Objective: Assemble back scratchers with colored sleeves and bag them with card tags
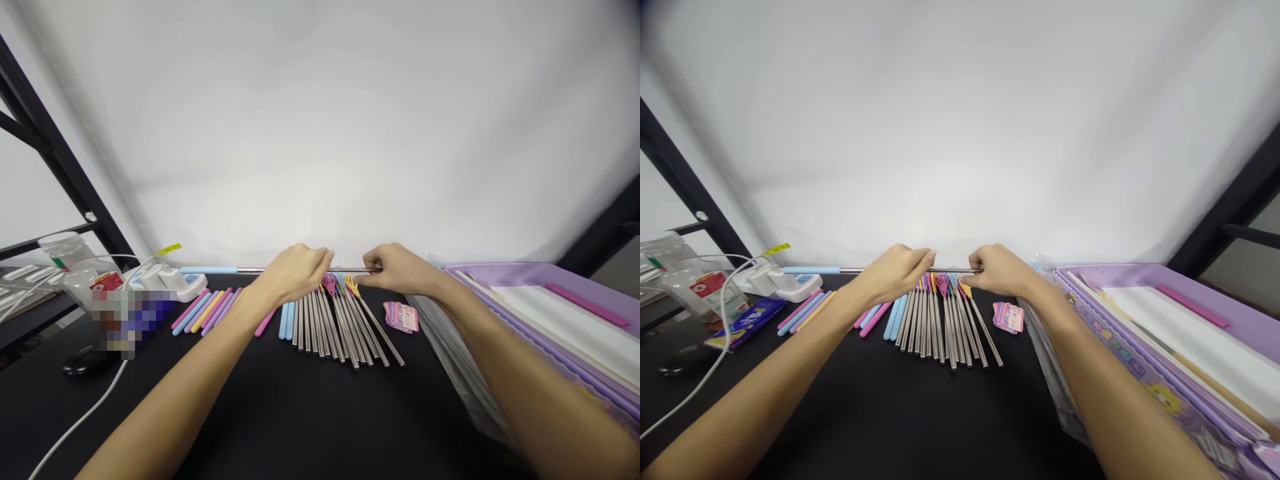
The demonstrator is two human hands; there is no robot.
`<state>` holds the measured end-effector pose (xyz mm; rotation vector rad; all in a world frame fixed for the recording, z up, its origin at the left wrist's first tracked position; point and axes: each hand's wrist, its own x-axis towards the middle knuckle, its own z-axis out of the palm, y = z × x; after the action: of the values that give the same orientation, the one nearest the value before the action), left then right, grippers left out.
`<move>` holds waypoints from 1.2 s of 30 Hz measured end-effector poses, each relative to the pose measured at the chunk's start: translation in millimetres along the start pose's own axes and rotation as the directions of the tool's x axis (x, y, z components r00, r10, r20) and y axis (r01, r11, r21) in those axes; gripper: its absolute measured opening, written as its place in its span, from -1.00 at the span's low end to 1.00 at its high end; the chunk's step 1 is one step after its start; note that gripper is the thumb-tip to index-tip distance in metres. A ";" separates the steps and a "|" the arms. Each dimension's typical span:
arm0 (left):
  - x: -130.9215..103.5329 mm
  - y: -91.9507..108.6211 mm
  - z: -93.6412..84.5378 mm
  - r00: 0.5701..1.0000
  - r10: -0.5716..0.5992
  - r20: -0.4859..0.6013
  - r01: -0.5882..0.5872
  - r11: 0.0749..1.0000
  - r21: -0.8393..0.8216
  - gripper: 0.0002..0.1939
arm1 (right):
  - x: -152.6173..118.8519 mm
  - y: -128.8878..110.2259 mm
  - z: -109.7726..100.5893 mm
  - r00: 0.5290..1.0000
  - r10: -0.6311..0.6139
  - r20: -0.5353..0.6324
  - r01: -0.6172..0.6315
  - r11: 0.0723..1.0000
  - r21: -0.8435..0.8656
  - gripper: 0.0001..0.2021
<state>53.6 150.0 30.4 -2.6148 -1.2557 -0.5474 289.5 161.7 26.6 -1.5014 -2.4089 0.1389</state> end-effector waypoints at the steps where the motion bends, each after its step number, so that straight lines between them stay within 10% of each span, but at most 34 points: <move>1: -1.8 -6.4 -1.8 1.000 -0.021 0.015 0.021 1.000 0.017 -0.45 | -0.5 0.9 -0.7 1.000 -0.001 -0.003 0.001 1.000 -0.001 -0.59; 11: -8.6 -16.6 0.0 0.996 -0.088 0.001 0.086 0.975 -0.207 -0.54 | 4.6 -32.5 13.5 1.000 0.003 -0.007 -0.004 0.989 -0.150 -0.70; 16: -15.6 -33.8 -5.3 0.997 -0.070 0.024 0.073 0.977 -0.198 -0.59 | -10.4 -3.2 -11.7 0.994 0.086 0.070 -0.051 0.916 -0.398 -0.81; 29: -15.7 -14.5 11.2 0.992 -0.120 -0.030 0.107 0.954 -0.280 -0.61 | -15.0 -1.1 -11.0 0.981 0.186 0.063 -0.136 0.875 -0.464 -0.56; 36: -17.7 -18.9 -10.7 0.999 -0.041 -0.031 0.038 0.994 -0.100 -0.58 | -10.3 5.0 2.4 0.963 0.258 0.075 -0.194 0.861 -0.471 -0.36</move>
<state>26.1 145.7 33.2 -2.6544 -1.3048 -0.6732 297.3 154.9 21.0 -2.0440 -2.4758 -0.3196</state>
